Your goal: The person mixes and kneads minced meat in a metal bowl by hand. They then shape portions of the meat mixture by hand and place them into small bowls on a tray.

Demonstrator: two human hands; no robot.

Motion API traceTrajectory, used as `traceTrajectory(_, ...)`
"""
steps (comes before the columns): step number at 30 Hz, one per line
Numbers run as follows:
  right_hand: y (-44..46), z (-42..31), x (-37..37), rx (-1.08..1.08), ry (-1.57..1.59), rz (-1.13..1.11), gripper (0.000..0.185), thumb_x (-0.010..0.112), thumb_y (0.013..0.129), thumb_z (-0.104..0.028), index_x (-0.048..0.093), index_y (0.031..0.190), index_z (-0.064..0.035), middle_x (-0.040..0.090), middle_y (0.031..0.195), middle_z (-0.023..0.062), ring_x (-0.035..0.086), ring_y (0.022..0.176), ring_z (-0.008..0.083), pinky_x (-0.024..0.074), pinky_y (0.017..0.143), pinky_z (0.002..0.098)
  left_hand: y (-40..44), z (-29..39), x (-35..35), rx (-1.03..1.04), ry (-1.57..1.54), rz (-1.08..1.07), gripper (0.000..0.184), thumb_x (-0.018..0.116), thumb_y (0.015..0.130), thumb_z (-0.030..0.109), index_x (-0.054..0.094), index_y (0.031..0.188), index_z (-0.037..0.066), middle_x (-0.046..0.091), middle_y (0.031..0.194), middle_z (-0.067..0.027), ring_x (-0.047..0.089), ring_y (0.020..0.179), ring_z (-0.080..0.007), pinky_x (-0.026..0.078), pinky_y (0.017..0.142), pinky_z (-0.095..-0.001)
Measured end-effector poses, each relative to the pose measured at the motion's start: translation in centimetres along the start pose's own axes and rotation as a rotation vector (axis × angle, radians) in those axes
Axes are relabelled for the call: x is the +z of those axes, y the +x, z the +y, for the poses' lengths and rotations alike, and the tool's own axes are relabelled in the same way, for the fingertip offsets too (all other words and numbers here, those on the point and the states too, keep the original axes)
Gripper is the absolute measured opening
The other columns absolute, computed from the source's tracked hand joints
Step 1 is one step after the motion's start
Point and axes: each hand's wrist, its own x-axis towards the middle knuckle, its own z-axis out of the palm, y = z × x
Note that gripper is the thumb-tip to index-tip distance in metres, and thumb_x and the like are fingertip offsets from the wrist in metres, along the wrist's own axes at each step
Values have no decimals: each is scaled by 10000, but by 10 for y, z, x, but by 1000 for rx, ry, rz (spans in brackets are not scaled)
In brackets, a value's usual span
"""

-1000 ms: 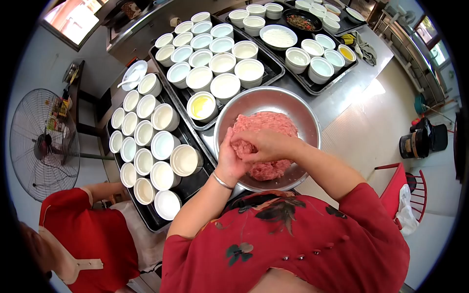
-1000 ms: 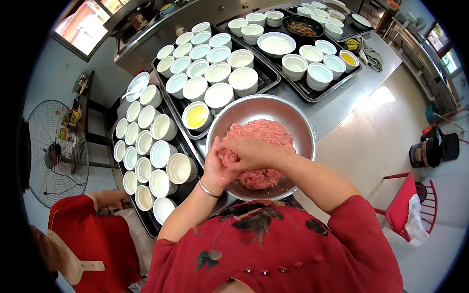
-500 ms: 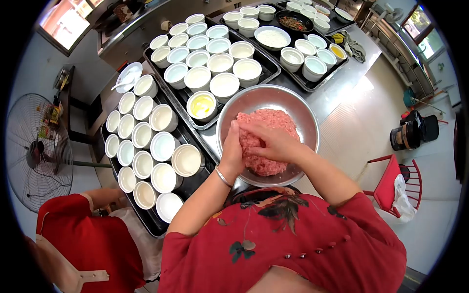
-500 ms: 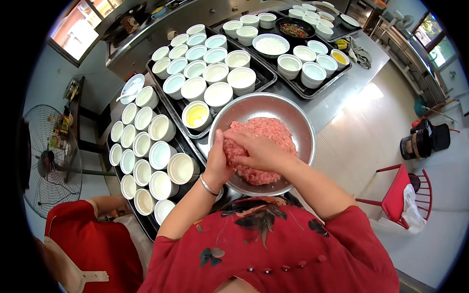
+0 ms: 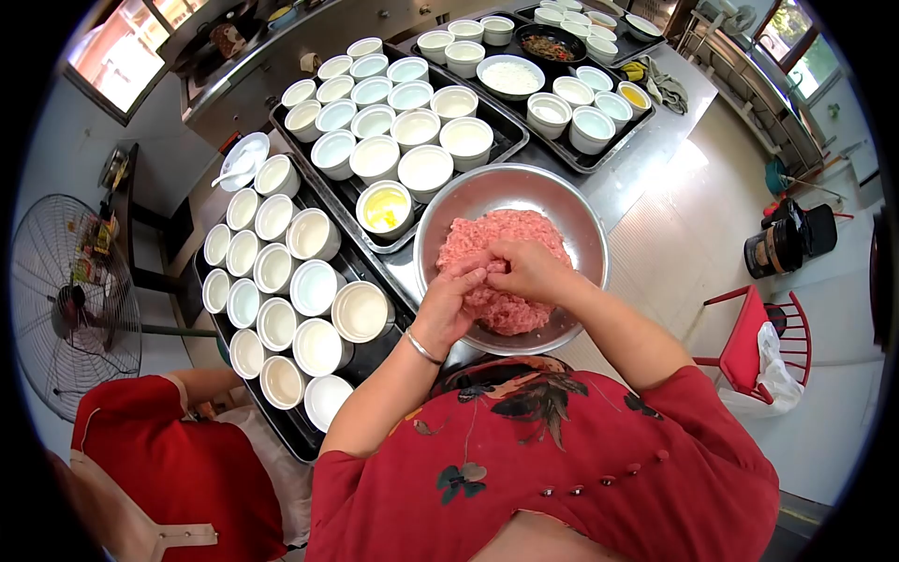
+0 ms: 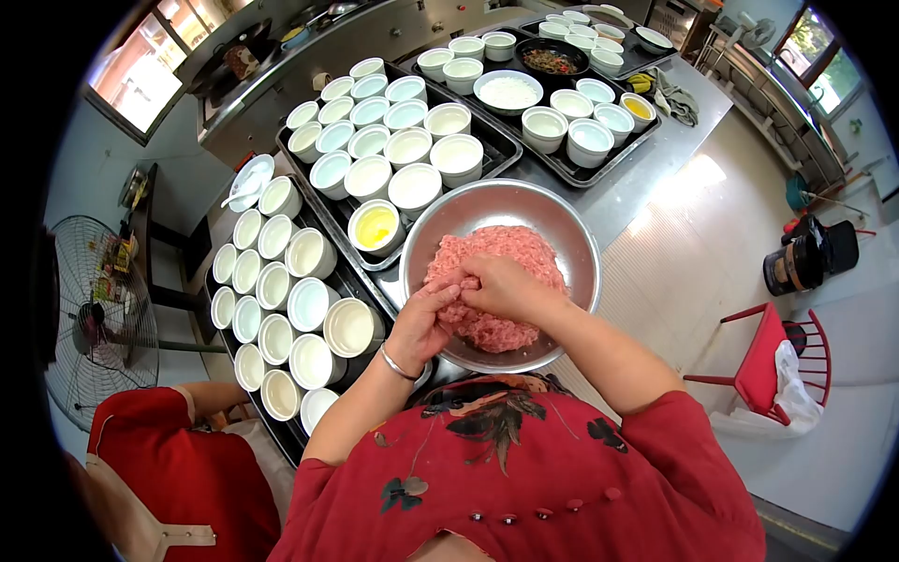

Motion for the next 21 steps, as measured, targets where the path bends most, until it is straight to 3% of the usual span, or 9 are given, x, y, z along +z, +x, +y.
traceTrajectory(5, -1, 21, -18, 443, 1026, -13, 152, 649, 723, -140, 589, 847, -74, 576, 786, -19, 538, 712, 84, 439, 622, 228, -5, 8, 3, 4, -387, 102, 237, 522, 835, 234, 542, 959, 33, 585, 948, -68, 550, 880, -170, 460, 757, -311)
traceTrajectory(7, -8, 44, -10, 277, 408, -207, 207, 645, 718, -220, 603, 869, -85, 584, 840, 31, 554, 770, 126, 448, 700, 278, -2, 11, 11, 59, -350, 122, 221, 513, 842, 249, 542, 920, 44, 582, 909, -63, 548, 849, -164, 462, 723, -299)
traceTrajectory(9, -18, 46, 4, -71, -156, 241, 222, 608, 756, -299, 608, 856, -101, 593, 886, 45, 562, 794, 170, 438, 732, 288, 2, 17, 20, 116, -307, 136, 214, 503, 850, 264, 541, 882, 55, 578, 870, -58, 546, 817, -159, 465, 690, -287)
traceTrajectory(11, -10, 23, 11, 280, 322, 151, 272, 509, 819, -344, 602, 867, -93, 595, 911, 65, 549, 876, 205, 424, 774, 308, 3, 16, 26, 272, -112, 104, 224, 508, 851, 230, 525, 981, 48, 557, 980, -56, 535, 898, -185, 455, 758, -323)
traceTrajectory(13, -3, 4, 20, 539, 1689, 237, 308, 428, 871, -345, 575, 952, -87, 588, 870, 34, 542, 854, 156, 429, 750, 311, 14, 6, 21, 231, 79, 218, 196, 505, 852, 215, 540, 953, 50, 544, 1011, -66, 523, 900, -184, 428, 776, -313)
traceTrajectory(14, 5, 22, 37, 8, 2248, -327, 347, 350, 893, -352, 551, 972, -81, 570, 880, 42, 531, 888, 169, 432, 773, 327, 16, 2, 30, 524, 522, 137, 179, 510, 845, 195, 545, 943, 50, 543, 1009, -82, 517, 909, -190, 416, 786, -309)
traceTrajectory(16, 5, 13, 36, 113, 2244, -124, 337, 355, 892, -327, 545, 981, -64, 565, 919, 50, 525, 912, 173, 424, 798, 322, 21, -1, 36, 916, 1167, 2, 231, 493, 837, 161, 507, 1041, 53, 491, 1106, -119, 482, 978, -206, 375, 847, -336)
traceTrajectory(18, 10, -27, 21, 348, 2204, 261, 319, 366, 888, -278, 533, 999, -30, 554, 996, 67, 511, 961, 181, 408, 849, 312, 12, 9, 50, 995, 1584, 84, 301, 488, 831, 170, 474, 1115, 70, 438, 1187, -131, 400, 1091, -232, 296, 914, -364)
traceTrajectory(21, 8, -19, 21, 401, 2009, 251, 297, 411, 875, -246, 511, 1039, -19, 527, 1049, 77, 502, 981, 187, 406, 857, 312, 13, 14, 47, 995, 2067, 200, 480, 470, 818, 208, 360, 1269, 89, 287, 1336, -164, 173, 1280, -281, 112, 1013, -410)
